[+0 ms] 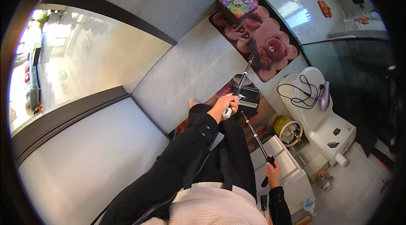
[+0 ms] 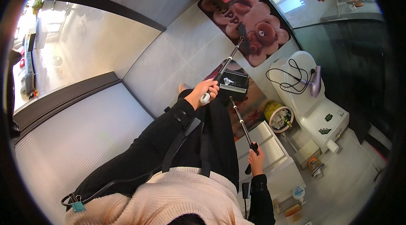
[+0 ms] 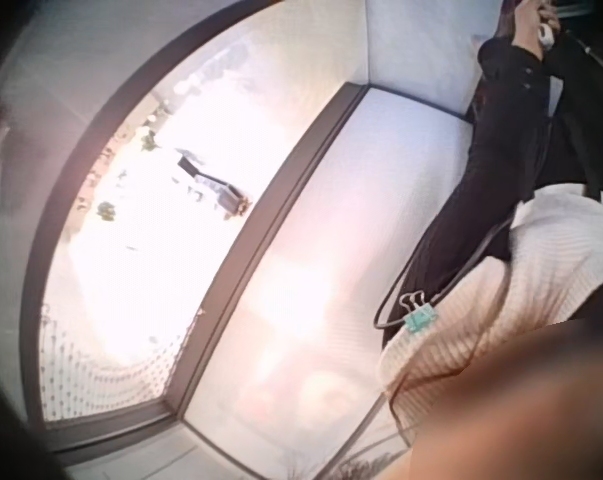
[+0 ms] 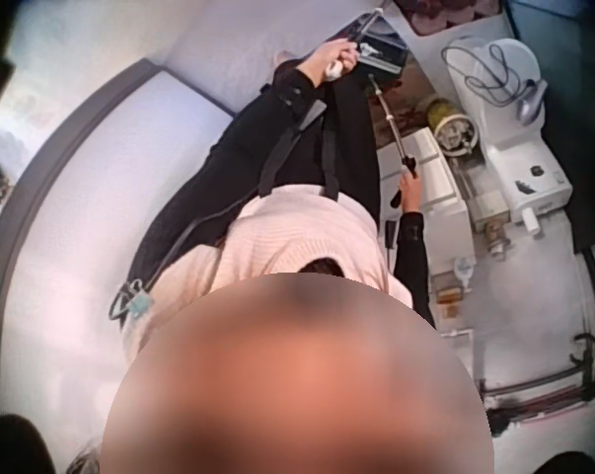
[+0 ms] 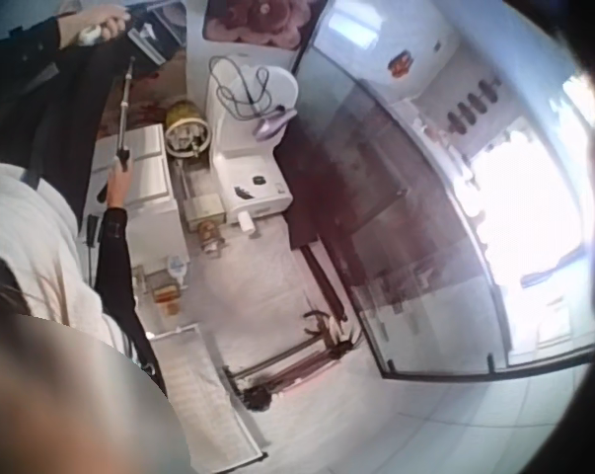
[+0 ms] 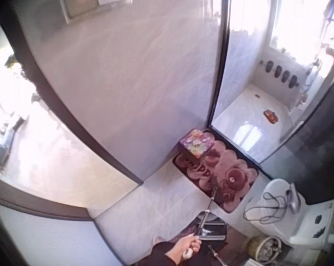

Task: The person sits on the floor and wipes the tiled surface with a tissue, then uses a broom and dustpan to sweep and collect debris. The person moves around the small room, sweeping different areas and gathering the dirt into the dustpan.

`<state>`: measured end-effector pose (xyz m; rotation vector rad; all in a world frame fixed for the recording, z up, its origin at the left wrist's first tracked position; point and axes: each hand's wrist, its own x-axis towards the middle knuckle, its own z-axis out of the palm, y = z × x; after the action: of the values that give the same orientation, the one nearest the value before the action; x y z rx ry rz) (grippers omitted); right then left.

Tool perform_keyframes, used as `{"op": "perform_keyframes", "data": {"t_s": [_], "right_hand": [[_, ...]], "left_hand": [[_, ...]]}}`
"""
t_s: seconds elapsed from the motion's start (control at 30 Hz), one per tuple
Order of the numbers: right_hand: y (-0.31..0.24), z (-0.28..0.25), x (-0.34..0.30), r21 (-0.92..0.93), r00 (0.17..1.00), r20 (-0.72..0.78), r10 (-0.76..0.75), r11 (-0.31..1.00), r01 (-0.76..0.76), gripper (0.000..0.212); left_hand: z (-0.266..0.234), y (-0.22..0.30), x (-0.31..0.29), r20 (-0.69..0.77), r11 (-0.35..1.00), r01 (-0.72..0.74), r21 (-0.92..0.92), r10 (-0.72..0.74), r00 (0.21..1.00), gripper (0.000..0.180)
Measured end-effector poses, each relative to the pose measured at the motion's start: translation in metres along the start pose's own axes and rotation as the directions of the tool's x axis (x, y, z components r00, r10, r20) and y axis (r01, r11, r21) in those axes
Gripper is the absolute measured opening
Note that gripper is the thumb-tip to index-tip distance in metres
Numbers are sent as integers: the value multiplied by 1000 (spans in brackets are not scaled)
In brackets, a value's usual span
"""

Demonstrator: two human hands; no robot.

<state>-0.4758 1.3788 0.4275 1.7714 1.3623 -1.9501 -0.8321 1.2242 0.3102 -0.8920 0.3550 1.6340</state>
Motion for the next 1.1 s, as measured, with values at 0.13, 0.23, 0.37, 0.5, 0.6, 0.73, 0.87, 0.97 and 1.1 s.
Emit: {"op": "perform_keyframes", "data": {"t_s": [0.13,0.23,0.37,0.5,0.6,0.73,0.87,0.97,1.1], "right_hand": [[-2,-12,4,-24,1000,-26,5,1000,-5,35],[-4,-22,13,-6,1000,-1,2,1000,-2,34],[-5,-37,29,7,998,51,-38,999,37,35],[-2,-48,44,-23,994,80,-70,997,72,34],[0,-54,53,-36,994,84,-75,996,79,34],[-3,-63,47,-14,992,109,-70,997,72,34],[-4,-67,28,-39,992,119,-48,998,53,35],[-1,-67,17,-52,995,93,-24,998,29,35],[6,-68,16,-92,998,66,-3,996,9,33]], "left_hand": [[-35,16,-44,67,998,7,-64,-3,998,13],[-68,17,-114,-108,987,-12,-159,-5,994,8],[-62,-22,-157,-341,968,-218,122,247,907,15],[-26,-59,-157,-298,952,-293,91,307,904,23],[-6,-74,-123,-214,975,-221,-35,209,954,32],[16,-86,-30,37,996,-78,-45,79,996,25],[38,-89,70,84,1000,14,-23,-12,996,15],[31,-82,92,30,999,31,-19,-30,999,13],[-17,-55,25,8,997,-78,19,78,997,16]]}}
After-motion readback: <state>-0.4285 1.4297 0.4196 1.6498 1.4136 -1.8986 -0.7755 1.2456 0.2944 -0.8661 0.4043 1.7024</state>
